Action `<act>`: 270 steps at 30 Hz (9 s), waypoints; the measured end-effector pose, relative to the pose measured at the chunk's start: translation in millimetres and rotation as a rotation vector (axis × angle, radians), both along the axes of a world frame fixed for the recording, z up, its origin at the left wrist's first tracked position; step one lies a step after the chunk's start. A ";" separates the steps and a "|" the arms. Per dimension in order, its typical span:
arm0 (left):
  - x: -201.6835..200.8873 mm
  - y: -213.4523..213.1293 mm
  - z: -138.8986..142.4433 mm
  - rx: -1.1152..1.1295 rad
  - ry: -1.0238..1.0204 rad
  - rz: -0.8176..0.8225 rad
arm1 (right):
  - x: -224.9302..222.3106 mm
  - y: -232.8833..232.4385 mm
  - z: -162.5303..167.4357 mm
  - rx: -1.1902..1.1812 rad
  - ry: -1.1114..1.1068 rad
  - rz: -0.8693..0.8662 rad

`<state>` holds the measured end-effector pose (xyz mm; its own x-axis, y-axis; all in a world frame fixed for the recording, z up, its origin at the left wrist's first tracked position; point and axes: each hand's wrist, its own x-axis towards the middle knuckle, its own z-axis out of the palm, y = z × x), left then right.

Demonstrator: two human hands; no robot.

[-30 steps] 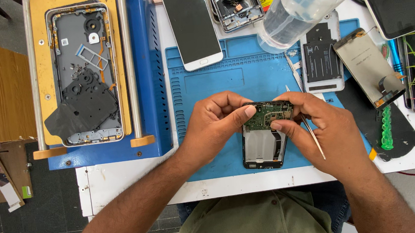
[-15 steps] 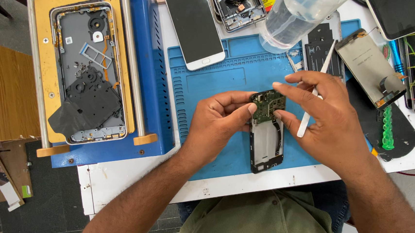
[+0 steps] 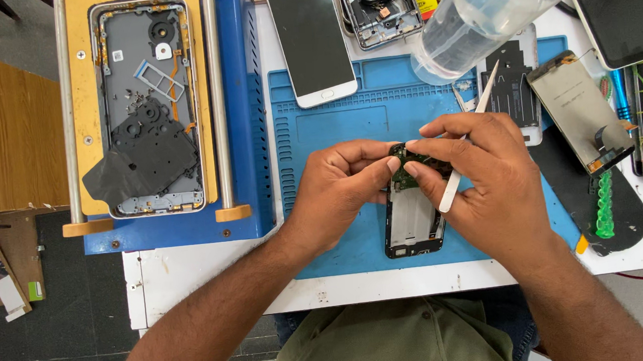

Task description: The person repairs a disassembled smartphone on a blue mat. They use a green screwdriver to unscrew components, lift the motherboard out of the phone frame by hand, pry at connectors with a wooden stick and tweezers, reposition the board, and finally handle the phone's back cover and battery assembly.

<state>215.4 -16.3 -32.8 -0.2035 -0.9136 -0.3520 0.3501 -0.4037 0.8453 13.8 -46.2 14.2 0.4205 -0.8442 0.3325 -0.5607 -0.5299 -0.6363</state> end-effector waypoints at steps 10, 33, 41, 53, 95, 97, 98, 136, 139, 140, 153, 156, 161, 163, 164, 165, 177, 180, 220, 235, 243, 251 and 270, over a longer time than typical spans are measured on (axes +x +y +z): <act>4.2 -1.9 -1.6 -0.003 -0.018 -0.009 | 11.6 -7.0 0.9 0.103 -0.004 -0.066; 7.2 -0.4 -5.3 -0.009 0.042 -0.044 | 18.2 -20.8 -2.5 0.553 -0.117 -0.084; 3.3 -3.3 -5.6 -0.010 0.059 -0.030 | -7.6 -11.2 -4.7 0.508 -0.285 -0.021; -4.8 1.3 -1.9 -0.033 0.041 -0.039 | -37.7 7.8 -17.6 0.756 -0.403 -0.164; -0.9 2.8 -1.2 -0.050 0.063 -0.005 | -68.1 24.9 -64.1 0.910 -0.737 -0.057; -0.4 2.5 -2.2 -0.047 0.067 -0.002 | -66.9 23.3 -66.4 0.921 -0.721 -0.079; -0.1 2.0 -2.7 -0.046 0.072 -0.002 | -66.0 22.3 -67.3 0.925 -0.713 -0.087; 5.5 2.9 -3.1 -0.112 -0.031 -0.035 | -45.2 29.9 -72.0 0.858 -0.807 -0.178; 5.0 2.9 -2.7 -0.122 -0.044 -0.029 | -43.1 30.6 -70.7 0.861 -0.807 -0.180; 5.9 3.3 -2.4 -0.124 -0.039 -0.027 | -43.1 31.4 -70.3 0.857 -0.799 -0.179; 3.4 8.3 -2.3 -0.221 -0.120 -0.012 | -53.3 34.0 -80.8 0.856 -0.829 -0.141; 4.1 6.3 -2.6 -0.231 -0.121 -0.015 | -53.8 31.9 -84.0 0.852 -0.828 -0.156; 5.8 5.9 -2.8 -0.226 -0.144 -0.025 | -53.8 33.2 -84.5 0.829 -0.834 -0.139; 6.0 5.9 -2.9 -0.214 -0.117 -0.021 | -53.4 33.4 -85.8 0.823 -0.811 -0.157; 5.0 5.3 -3.8 -0.215 -0.109 -0.020 | -54.0 33.0 -87.4 0.822 -0.799 -0.167; 4.7 5.0 -4.4 -0.216 -0.101 -0.020 | -54.5 32.6 -88.9 0.822 -0.816 -0.151; 8.1 11.6 2.1 -0.363 -0.174 -0.090 | -63.2 34.6 -80.6 0.759 -0.749 -0.018; 7.7 11.6 3.6 -0.362 -0.194 -0.097 | -63.6 35.0 -74.2 0.782 -0.711 -0.047; 4.0 2.2 -7.2 -0.107 0.044 0.003 | -44.1 41.9 -68.4 0.623 -0.639 -0.241; 2.4 3.2 5.3 -0.221 0.083 -0.021 | -42.9 46.1 -66.3 0.723 -0.720 -0.189; 1.5 6.7 9.8 -0.243 -0.194 -0.139 | -38.9 53.1 -78.0 0.849 -0.785 -0.141; 7.0 7.2 12.0 -0.294 -0.286 -0.117 | -40.1 49.8 -83.0 0.918 -0.825 -0.178; 12.1 4.7 9.0 -0.394 -0.348 -0.170 | -44.8 38.5 -99.5 1.049 -0.961 -0.124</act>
